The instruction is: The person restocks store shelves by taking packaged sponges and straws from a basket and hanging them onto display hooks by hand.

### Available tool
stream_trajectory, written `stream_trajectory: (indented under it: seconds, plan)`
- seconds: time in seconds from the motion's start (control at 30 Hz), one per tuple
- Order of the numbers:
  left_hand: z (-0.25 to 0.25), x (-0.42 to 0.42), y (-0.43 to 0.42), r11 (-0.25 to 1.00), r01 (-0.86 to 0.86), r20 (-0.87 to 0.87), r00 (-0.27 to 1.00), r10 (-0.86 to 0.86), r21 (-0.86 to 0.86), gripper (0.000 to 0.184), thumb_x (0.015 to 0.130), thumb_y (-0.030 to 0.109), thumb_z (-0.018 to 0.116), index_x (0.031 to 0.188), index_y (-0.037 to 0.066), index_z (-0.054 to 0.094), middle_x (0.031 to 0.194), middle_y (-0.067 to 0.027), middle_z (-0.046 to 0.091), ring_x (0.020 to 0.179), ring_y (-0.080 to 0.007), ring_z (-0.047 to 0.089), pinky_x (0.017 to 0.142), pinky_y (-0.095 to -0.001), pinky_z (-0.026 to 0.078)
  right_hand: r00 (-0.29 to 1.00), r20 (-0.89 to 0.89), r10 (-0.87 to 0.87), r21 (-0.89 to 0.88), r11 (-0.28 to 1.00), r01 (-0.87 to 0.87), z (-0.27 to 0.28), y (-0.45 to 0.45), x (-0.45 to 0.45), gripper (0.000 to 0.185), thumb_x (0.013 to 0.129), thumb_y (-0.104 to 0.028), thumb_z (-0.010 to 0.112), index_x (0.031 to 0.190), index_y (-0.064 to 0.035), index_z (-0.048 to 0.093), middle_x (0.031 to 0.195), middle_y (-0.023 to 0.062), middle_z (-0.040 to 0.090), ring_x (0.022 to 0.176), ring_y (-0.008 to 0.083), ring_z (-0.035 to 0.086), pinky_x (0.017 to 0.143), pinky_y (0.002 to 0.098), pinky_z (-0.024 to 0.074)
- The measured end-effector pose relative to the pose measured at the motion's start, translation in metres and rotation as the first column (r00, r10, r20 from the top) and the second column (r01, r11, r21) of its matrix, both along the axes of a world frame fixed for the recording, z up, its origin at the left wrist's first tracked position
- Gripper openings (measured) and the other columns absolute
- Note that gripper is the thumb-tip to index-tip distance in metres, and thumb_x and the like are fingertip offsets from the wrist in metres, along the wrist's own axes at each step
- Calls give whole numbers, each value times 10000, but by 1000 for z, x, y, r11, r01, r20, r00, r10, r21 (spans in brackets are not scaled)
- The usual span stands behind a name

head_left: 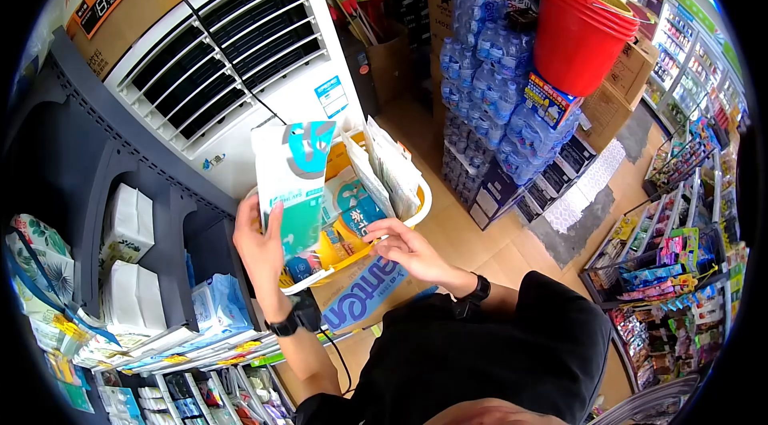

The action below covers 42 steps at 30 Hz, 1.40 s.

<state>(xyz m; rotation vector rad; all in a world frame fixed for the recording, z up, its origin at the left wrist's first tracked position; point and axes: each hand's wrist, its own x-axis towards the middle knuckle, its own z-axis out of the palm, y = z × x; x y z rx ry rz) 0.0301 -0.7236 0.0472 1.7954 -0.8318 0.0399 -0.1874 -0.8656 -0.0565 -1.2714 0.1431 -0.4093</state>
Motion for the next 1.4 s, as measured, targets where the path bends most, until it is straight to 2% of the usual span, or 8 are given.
stream_trajectory:
  seconds: [0.07, 0.13, 0.27, 0.33, 0.5, 0.63, 1.03, 1.4]
  plan:
    - [-8, -14, 13, 967, 80, -166, 979, -123, -243, 234, 954, 56, 693, 1136, -60, 604, 1047, -105, 694, 980, -123, 634, 882, -275, 494, 999, 25, -27, -33, 999, 27, 4, 3, 3, 424, 990, -43, 542, 1402, -63, 441, 1341, 74, 562, 1143, 160, 587, 961, 309, 484]
    - [-9, -36, 25, 953, 96, -184, 971, -154, -287, 226, 969, 49, 674, 1153, -50, 588, 1059, -89, 682, 993, -113, 619, 890, -265, 476, 977, 72, -200, -211, 954, 211, 9, 7, 5, 466, 995, -82, 595, 1426, -57, 419, 1340, 79, 543, 1178, 157, 558, 987, 308, 469]
    - [-22, -68, 49, 927, 27, -256, 958, -131, -373, 218, 969, 60, 673, 1143, -44, 593, 1058, -80, 669, 984, -112, 591, 896, -260, 445, 976, 146, -163, -204, 960, 191, 12, 13, 3, 486, 1005, -98, 612, 1441, -51, 403, 1273, 76, 564, 1162, 149, 565, 993, 304, 465]
    - [-27, -81, 56, 917, 2, -258, 960, -113, -398, 218, 967, 67, 677, 1138, -40, 595, 1057, -75, 666, 978, -111, 583, 891, -260, 436, 988, 151, -1, -46, 999, 8, 12, 17, 0, 472, 1017, -97, 600, 1440, -43, 397, 1224, 68, 580, 1152, 136, 566, 994, 304, 466]
    - [-39, -105, 82, 867, -123, -311, 950, -39, -483, 211, 958, 65, 677, 1127, -34, 599, 1054, -72, 659, 963, -124, 584, 892, -278, 434, 977, 197, 82, -24, 997, -79, 17, 32, -6, 369, 1022, -98, 606, 1358, 2, 489, 1188, 52, 597, 1095, 111, 580, 973, 286, 467]
    - [-38, -126, 104, 832, -196, -350, 937, 2, -519, 223, 943, 53, 681, 1123, -34, 582, 1063, -79, 650, 973, -137, 586, 913, -290, 438, 961, 246, 127, -141, 985, -94, 22, 48, -9, 352, 1011, -64, 610, 1343, 3, 515, 1178, 48, 614, 1063, 102, 584, 945, 283, 470]
    - [-34, -160, 189, 735, -317, -303, 940, 158, -600, 261, 945, 70, 691, 1156, -39, 581, 1061, -75, 668, 968, -143, 618, 903, -299, 472, 930, 223, 292, -179, 950, -255, 33, 117, 1, 327, 988, -46, 639, 1298, 26, 563, 1092, 43, 645, 985, 93, 594, 861, 261, 480]
    - [-25, -208, 318, 551, -546, -391, 837, 381, -631, 221, 898, -26, 713, 1082, -5, 592, 1043, -52, 651, 971, -126, 599, 901, -276, 448, 780, 155, 606, -127, 796, -592, 37, 231, 21, 342, 957, 0, 648, 1287, 19, 563, 1175, 63, 636, 1008, 105, 570, 894, 276, 456]
